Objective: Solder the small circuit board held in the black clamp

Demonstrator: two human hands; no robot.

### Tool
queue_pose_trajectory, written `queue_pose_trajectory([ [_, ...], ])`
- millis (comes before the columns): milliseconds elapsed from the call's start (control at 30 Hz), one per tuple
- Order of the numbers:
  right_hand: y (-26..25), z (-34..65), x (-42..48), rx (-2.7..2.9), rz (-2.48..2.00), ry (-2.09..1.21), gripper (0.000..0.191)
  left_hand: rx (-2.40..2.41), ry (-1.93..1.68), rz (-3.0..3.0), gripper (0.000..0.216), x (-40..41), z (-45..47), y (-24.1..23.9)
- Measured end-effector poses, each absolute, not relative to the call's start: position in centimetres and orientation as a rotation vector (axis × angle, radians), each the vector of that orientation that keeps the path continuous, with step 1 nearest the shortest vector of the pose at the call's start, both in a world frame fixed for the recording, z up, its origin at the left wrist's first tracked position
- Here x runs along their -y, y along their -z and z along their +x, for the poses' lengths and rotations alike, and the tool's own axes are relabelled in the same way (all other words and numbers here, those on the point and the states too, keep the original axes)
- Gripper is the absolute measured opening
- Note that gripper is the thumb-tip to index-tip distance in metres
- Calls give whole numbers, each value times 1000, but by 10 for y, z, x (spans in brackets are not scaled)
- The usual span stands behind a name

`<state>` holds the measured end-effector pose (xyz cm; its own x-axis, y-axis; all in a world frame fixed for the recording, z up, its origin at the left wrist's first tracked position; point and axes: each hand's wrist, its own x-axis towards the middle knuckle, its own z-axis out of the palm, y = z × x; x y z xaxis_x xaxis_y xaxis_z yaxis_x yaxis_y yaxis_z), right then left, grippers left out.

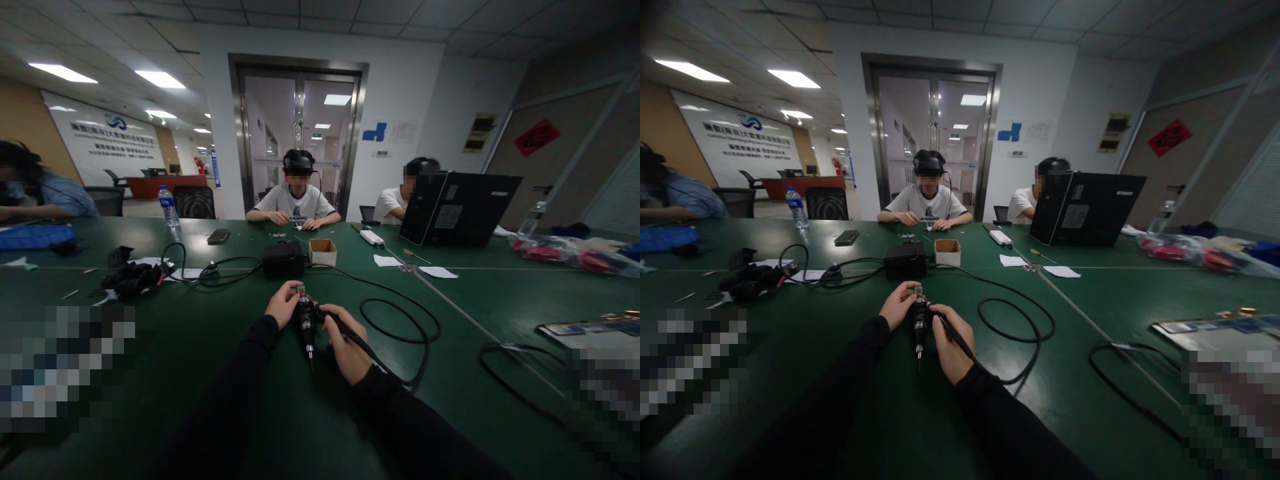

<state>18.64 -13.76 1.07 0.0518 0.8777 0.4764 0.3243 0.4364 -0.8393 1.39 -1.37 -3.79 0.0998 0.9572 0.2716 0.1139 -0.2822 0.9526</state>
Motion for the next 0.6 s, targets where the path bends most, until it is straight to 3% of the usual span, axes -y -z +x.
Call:
queue_pose_trajectory([
  [433,-11,186,137,1511,-1101,-581,28,-1090,-1279,1520,30,16,16,33],
  [600,-7,188,134,1431,-1123,-569,31,-1302,-1173,1643,26,16,14,33],
])
